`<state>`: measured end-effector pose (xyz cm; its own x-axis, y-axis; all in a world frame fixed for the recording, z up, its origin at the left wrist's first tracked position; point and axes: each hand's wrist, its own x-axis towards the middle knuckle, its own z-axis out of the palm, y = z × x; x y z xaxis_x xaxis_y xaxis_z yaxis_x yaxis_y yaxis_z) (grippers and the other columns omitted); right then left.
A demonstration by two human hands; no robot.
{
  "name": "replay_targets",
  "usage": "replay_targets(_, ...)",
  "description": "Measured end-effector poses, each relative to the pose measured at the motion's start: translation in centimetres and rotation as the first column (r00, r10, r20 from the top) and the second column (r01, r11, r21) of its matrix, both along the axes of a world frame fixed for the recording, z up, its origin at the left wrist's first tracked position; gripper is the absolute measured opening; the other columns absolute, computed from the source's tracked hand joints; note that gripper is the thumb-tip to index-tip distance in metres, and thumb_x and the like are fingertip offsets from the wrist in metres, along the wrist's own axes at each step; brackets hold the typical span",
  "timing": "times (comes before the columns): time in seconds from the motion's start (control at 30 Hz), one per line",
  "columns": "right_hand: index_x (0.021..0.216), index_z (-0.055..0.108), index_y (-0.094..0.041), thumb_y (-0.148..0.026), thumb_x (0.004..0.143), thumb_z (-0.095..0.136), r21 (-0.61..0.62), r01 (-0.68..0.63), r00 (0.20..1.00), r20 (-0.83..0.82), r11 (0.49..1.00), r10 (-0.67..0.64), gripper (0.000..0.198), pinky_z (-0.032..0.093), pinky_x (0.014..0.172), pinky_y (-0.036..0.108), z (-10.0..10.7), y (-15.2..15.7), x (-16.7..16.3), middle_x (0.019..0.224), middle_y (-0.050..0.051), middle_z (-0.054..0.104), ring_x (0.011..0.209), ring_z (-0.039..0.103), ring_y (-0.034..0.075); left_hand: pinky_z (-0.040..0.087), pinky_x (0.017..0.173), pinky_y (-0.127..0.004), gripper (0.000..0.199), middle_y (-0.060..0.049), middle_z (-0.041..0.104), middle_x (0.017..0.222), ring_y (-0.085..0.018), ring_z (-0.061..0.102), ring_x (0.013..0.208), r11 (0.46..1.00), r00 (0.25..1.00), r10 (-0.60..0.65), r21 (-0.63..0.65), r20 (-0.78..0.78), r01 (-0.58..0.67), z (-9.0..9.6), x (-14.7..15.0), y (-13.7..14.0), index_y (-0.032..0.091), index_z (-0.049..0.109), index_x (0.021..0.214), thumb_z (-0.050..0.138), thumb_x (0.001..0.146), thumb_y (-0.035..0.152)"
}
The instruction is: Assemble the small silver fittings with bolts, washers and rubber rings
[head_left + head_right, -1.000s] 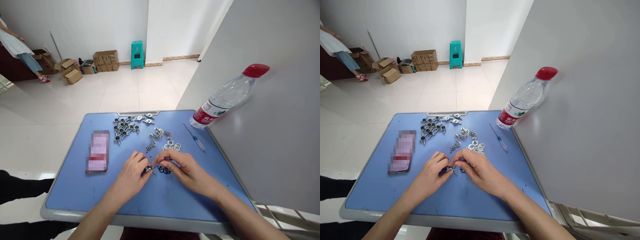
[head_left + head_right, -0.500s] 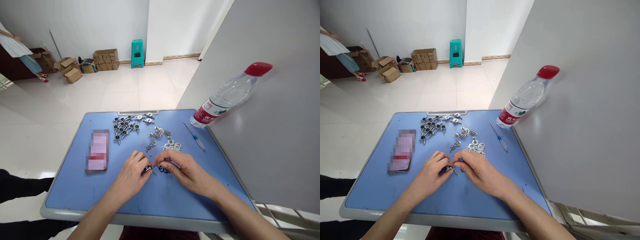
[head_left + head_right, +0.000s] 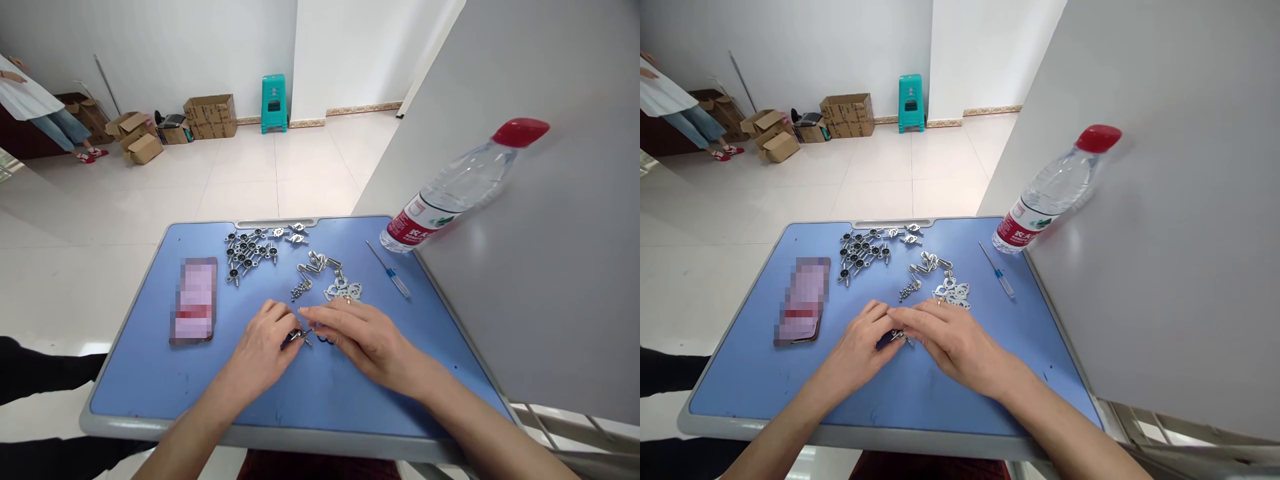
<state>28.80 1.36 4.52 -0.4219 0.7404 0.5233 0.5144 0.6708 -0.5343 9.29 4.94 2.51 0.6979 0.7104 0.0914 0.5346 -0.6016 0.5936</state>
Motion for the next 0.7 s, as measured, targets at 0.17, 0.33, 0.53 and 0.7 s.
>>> replay_targets(0.17,0.13,0.051,-0.018,-0.012,0.098,0.04,0.08,0.046,0.996,0.078,0.996,-0.052,0.035,0.054,0.065,0.028,-0.25,-0.22,-0.18,0.096,0.009,0.069,0.081,0.065,0.017,0.049,0.074,-0.033,0.009,-0.003,0.06,0.091,-0.02,0.051,0.087,1.0,1.0,0.008,0.015,0.012,-0.008,-0.03,0.08,-0.01,0.02,0.061,0.091,0.055,0.091,0.014)
replay_targets(0.33,0.136,0.046,-0.019,-0.008,0.097,0.039,0.032,0.011,1.0,0.026,0.999,-0.012,0.042,0.055,0.067,0.028,0.08,-0.25,-0.12,0.097,0.008,0.068,0.083,0.064,0.016,0.049,0.076,-0.034,0.01,-0.002,0.059,0.091,-0.02,0.051,0.089,1.0,1.0,-0.002,0.004,0.003,0.002,-0.12,0.01,0.0,0.02,0.06,0.091,0.058,0.087,0.01)
replay_targets(0.53,0.139,0.044,-0.02,-0.007,0.096,0.034,0.061,0.024,0.996,0.085,0.998,-0.029,0.047,0.054,0.064,0.027,-0.04,-0.25,-0.32,0.101,0.009,0.066,0.082,0.063,0.016,0.049,0.075,-0.035,0.009,-0.003,0.06,0.09,-0.021,0.051,0.088,1.0,1.0,0.005,0.021,0.029,-0.006,-0.27,0.0,-0.01,0.02,0.059,0.089,0.054,0.09,0.012)
replay_targets(0.7,0.135,0.048,-0.02,-0.008,0.097,0.036,0.014,0.026,0.999,0.032,1.0,-0.026,0.042,0.054,0.063,0.026,0.24,-0.24,-0.29,0.095,0.008,0.067,0.079,0.063,0.015,0.049,0.075,-0.034,0.01,-0.003,0.06,0.091,-0.021,0.051,0.088,1.0,1.0,-0.003,0.015,0.003,0.003,0.03,0.07,0.04,0.02,0.061,0.091,0.057,0.088,0.011)
